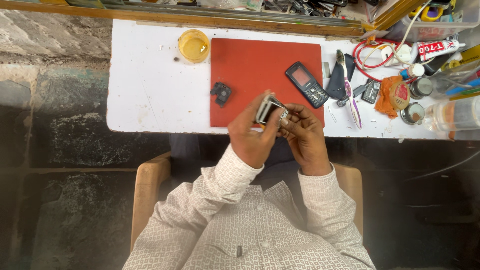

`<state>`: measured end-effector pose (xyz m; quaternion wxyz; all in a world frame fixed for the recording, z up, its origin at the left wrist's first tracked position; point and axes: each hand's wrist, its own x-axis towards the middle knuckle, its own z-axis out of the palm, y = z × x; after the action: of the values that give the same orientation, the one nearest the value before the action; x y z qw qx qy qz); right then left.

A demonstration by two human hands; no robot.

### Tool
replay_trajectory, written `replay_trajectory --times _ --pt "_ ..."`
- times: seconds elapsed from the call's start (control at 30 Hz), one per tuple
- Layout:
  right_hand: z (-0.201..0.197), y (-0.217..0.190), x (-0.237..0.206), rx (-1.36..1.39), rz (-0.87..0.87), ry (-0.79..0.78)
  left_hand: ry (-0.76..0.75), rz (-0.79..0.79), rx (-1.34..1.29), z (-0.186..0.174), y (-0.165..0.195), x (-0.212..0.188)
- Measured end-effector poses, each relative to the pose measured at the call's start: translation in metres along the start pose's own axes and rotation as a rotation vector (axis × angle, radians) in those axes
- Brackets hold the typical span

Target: The person solders on a disassembled mobile phone motherboard placed on a red mat, using a soldering iron held in the right hand while steadying the board with the left. They then pick up the phone housing and battery, fit the battery into the housing, and return to soldering and adjusting components on the board.

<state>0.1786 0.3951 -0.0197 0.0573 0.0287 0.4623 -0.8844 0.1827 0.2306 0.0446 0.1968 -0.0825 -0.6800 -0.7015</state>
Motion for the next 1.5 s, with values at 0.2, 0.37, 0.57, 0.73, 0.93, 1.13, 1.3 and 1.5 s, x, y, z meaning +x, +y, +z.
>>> replay_trajectory --times 0.2,0.37,0.57,0.73,0.93,1.13,1.3,1.5 --pt "-0.011 0.002 0.002 0.049 -0.045 -0.05 -0.04 0.199 0.211 0.014 0.002 -0.004" --pt "-0.011 0.002 0.002 0.04 -0.033 -0.05 -0.092 0.323 0.273 0.011 0.0 -0.007" --pt "-0.009 0.002 0.002 0.089 -0.053 -0.089 -0.088 0.313 0.27 0.01 0.0 -0.006" --pt "-0.008 0.003 0.002 0.037 -0.091 -0.043 -0.097 0.24 0.122 0.007 -0.004 -0.001" --pt "-0.003 0.001 0.001 0.026 -0.113 -0.033 -0.06 0.168 -0.029 0.001 -0.02 -0.001" --pt "0.004 -0.002 0.001 -0.004 -0.096 0.023 -0.042 0.189 -0.104 0.001 -0.036 -0.002" --pt "0.006 -0.004 -0.001 -0.071 -0.122 0.051 -0.043 0.1 -0.18 -0.002 -0.042 0.004" --pt "0.008 -0.008 -0.005 -0.131 -0.166 0.087 -0.049 -0.016 -0.267 -0.007 -0.049 0.014"
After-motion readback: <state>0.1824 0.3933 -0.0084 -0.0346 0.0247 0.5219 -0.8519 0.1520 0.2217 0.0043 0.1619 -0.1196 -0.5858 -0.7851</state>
